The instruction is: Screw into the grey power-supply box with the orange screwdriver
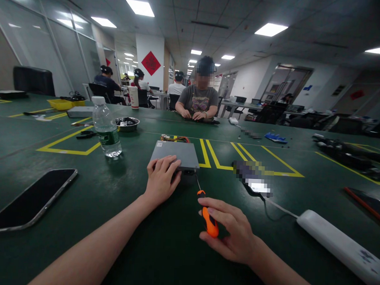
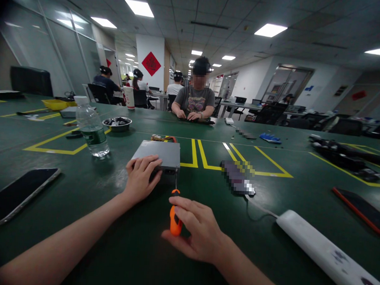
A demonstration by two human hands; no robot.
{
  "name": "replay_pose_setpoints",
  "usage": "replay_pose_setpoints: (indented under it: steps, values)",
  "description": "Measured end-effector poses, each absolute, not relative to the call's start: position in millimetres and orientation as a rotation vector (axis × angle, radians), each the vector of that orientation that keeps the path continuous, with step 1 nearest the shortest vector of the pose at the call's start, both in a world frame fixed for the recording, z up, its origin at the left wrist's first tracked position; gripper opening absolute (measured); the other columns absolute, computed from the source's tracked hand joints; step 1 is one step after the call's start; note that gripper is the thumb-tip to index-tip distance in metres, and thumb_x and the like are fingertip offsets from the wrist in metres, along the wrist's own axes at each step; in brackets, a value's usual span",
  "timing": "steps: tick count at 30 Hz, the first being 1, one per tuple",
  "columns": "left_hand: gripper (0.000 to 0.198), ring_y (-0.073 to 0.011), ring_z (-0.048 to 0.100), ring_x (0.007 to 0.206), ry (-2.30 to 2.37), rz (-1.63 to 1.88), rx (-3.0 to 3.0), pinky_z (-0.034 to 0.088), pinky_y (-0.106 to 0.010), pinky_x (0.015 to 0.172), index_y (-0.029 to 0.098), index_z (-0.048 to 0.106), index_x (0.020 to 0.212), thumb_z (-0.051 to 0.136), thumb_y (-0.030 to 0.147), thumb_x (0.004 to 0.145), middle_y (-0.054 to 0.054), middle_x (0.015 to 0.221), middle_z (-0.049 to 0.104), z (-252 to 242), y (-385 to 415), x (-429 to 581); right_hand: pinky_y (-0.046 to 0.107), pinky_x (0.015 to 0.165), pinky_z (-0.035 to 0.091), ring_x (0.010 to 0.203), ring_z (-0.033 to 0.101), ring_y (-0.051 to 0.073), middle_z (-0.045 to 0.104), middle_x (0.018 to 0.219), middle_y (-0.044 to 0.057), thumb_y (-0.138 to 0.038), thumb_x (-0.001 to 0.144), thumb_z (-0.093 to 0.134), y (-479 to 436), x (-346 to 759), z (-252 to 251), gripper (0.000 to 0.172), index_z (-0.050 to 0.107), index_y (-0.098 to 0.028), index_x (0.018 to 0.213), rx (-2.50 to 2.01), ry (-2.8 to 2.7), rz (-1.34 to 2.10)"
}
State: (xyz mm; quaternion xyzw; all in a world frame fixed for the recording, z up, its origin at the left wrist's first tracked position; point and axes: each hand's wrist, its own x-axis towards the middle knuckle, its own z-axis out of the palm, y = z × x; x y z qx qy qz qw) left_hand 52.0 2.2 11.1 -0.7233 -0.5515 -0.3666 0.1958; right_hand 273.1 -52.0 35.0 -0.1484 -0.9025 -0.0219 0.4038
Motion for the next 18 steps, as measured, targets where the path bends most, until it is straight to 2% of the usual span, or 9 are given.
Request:
replay_pose_setpoints:
  steps: [4, 9, 14, 18]
  values:
    - [0.028, -0.0225, 0.046, 0.114, -1.546, -1.024, -2.026, 0.024, -0.043, 0.095, 0.025, 0.052, 0.113, 0.046, 0.029, 0.086, -0.005, 0.121, 0.056, 10.6, 2.6, 52.2, 0.034, 0.078, 0.052, 0.105, 0.058, 0.024, 0.055, 0.113, 0.017, -0.036, 0.09, 0.044, -52.5, 274.8, 35.0, 0.037, 0.038, -0.013, 0.119, -0.35, -2.329, 0.011]
    - [0.027, -0.0224, 0.046, 0.115, -1.541, -1.028, -2.024, 0.024, -0.043, 0.096, 0.025, 0.053, 0.112, 0.046, 0.029, 0.086, -0.005, 0.121, 0.056, 10.7, 2.6, 51.8, 0.033, 0.071, 0.053, 0.095, 0.062, 0.024, 0.058, 0.108, 0.016, -0.034, 0.091, 0.041, -53.3, 270.9, 40.6, 0.03, 0.048, -0.014, 0.113, -0.371, -2.353, -0.167]
    - [0.028, -0.0228, 0.046, 0.114, -1.537, -1.03, -2.026, 0.024, -0.043, 0.096, 0.025, 0.052, 0.113, 0.045, 0.029, 0.086, -0.006, 0.122, 0.056, 11.8, 1.8, 51.9, 0.031, 0.074, 0.053, 0.096, 0.062, 0.022, 0.058, 0.109, 0.016, -0.039, 0.089, 0.049, -52.4, 269.8, 36.8, 0.033, 0.04, -0.016, 0.112, -0.368, -2.289, -0.036]
    - [0.027, -0.0229, 0.046, 0.114, -1.538, -1.034, -2.027, 0.024, -0.044, 0.096, 0.025, 0.052, 0.112, 0.045, 0.029, 0.086, -0.006, 0.121, 0.056, 11.6, 1.8, 52.1, 0.035, 0.08, 0.052, 0.104, 0.058, 0.024, 0.057, 0.112, 0.017, -0.035, 0.09, 0.043, -52.5, 271.8, 36.0, 0.037, 0.038, -0.013, 0.12, -0.357, -2.332, 0.0]
